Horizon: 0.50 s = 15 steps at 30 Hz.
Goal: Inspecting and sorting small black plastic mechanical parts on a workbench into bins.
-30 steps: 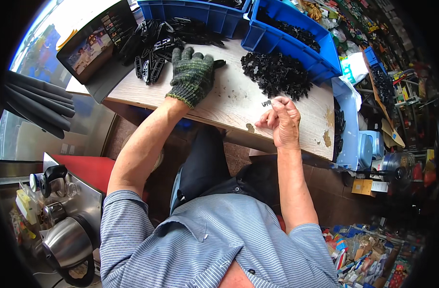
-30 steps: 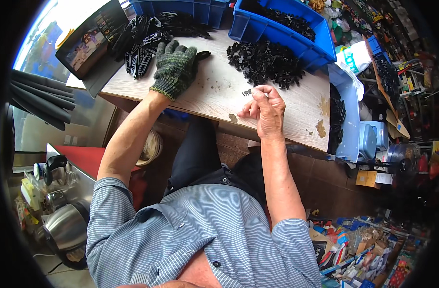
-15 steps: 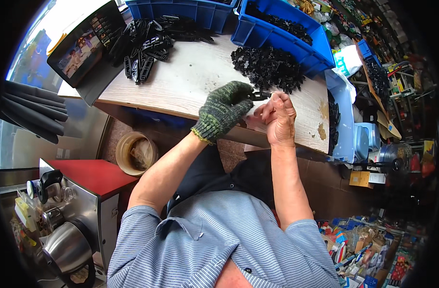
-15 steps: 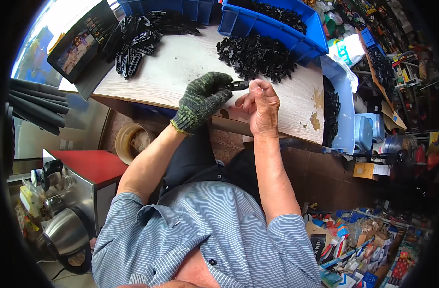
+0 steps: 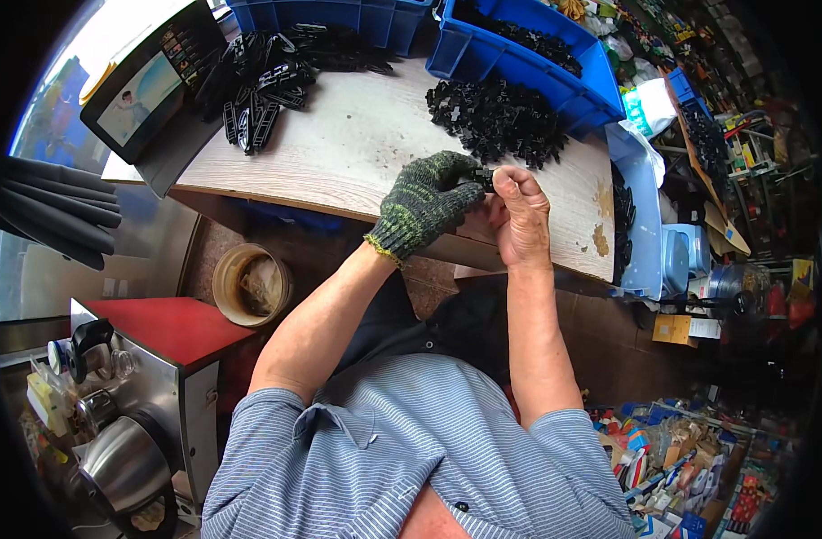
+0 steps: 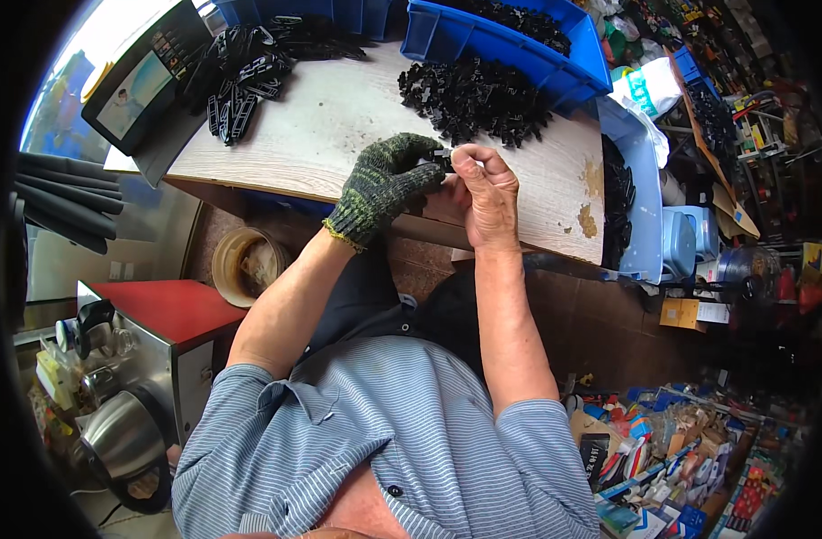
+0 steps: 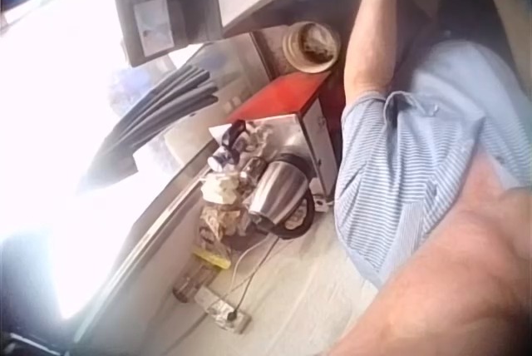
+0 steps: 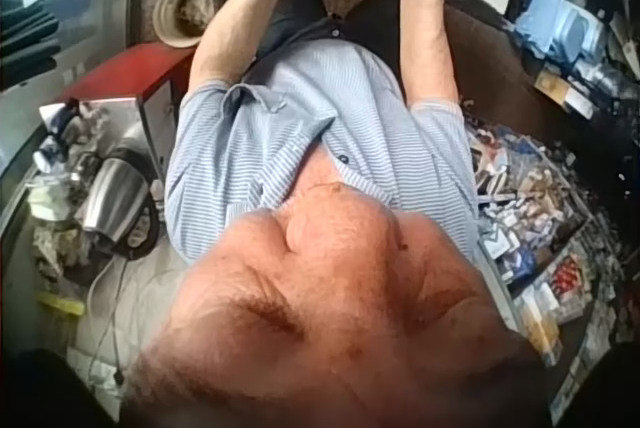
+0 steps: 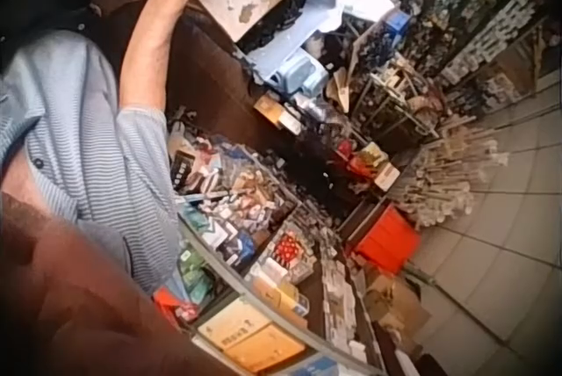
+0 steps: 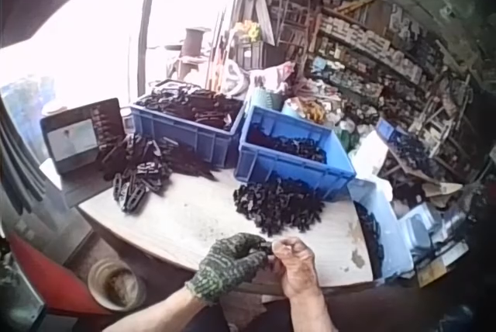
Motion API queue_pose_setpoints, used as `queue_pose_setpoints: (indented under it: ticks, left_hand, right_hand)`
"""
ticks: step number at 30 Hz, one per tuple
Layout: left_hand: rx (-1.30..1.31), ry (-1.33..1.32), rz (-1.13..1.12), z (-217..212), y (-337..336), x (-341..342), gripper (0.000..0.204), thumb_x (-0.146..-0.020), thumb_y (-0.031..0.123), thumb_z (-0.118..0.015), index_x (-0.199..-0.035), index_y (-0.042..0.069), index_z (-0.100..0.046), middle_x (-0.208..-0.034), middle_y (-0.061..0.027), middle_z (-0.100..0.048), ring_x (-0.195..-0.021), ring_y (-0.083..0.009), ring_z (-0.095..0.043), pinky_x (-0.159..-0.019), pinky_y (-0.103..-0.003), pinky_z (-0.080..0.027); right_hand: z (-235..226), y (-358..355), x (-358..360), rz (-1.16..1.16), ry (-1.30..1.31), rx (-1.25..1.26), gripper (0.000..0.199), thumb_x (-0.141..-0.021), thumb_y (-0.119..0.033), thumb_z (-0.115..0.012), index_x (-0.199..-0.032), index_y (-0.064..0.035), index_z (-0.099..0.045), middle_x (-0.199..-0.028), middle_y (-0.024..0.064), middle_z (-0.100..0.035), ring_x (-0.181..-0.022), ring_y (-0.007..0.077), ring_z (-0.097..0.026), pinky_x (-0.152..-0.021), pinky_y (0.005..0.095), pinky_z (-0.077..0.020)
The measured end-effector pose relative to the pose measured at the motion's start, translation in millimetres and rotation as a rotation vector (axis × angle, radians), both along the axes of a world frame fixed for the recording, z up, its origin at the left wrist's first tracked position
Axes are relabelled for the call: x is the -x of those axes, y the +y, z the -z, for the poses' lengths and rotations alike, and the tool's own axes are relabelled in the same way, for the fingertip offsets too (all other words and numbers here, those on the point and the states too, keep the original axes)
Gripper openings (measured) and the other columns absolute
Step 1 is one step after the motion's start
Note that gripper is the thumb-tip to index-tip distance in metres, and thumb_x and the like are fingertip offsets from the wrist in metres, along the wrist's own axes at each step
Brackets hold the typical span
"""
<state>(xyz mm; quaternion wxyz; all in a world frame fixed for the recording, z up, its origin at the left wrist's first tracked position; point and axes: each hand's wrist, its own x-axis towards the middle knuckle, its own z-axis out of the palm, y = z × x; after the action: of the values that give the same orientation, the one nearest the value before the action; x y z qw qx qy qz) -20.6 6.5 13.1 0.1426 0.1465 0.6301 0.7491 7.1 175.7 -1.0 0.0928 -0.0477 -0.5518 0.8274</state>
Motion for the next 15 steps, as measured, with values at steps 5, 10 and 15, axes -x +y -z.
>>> queue_pose_setpoints:
  ticks: [5, 10, 15]
  left_hand:
    - [-0.007, -0.201, -0.016, -10.6, 1.0, 3.7, 0.031, -0.090, 0.029, -0.073, -0.101, 0.000, -0.070, -0.072, -0.0077, -0.068, -0.057, -0.0114, -0.064, -0.050, -0.028, -0.051]
    - [-0.034, -0.214, -0.065, -8.9, 2.7, 2.5, 0.024, -0.092, 0.024, -0.070, -0.097, 0.000, -0.067, -0.071, -0.0065, -0.064, -0.055, -0.0126, -0.059, -0.046, -0.027, -0.047]
    - [-0.076, -0.172, -0.162, -4.1, 6.1, -0.7, 0.023, -0.090, 0.021, -0.072, -0.096, -0.001, -0.067, -0.072, -0.0066, -0.064, -0.055, -0.0133, -0.059, -0.046, -0.028, -0.048]
  right_hand:
    - [1.8, 1.7, 1.0, -0.062, -0.032, -0.003, 0.012, -0.090, -0.015, -0.075, -0.099, -0.0100, -0.068, -0.077, -0.0003, -0.067, -0.057, 0.0088, -0.059, -0.053, 0.0244, -0.0511]
    - [-10.5, -5.4, -0.8, -0.050, -0.067, -0.097, 0.016, -0.089, -0.017, -0.075, -0.099, -0.0079, -0.066, -0.076, 0.0009, -0.067, -0.055, 0.0102, -0.059, -0.052, 0.0246, -0.0519]
    - [-22.2, -8.1, 1.4, -0.055, -0.184, -0.199, 0.023, -0.089, -0.027, -0.074, -0.088, -0.0067, -0.064, -0.062, -0.0001, -0.059, -0.045, 0.0099, -0.052, -0.050, 0.0241, -0.0512]
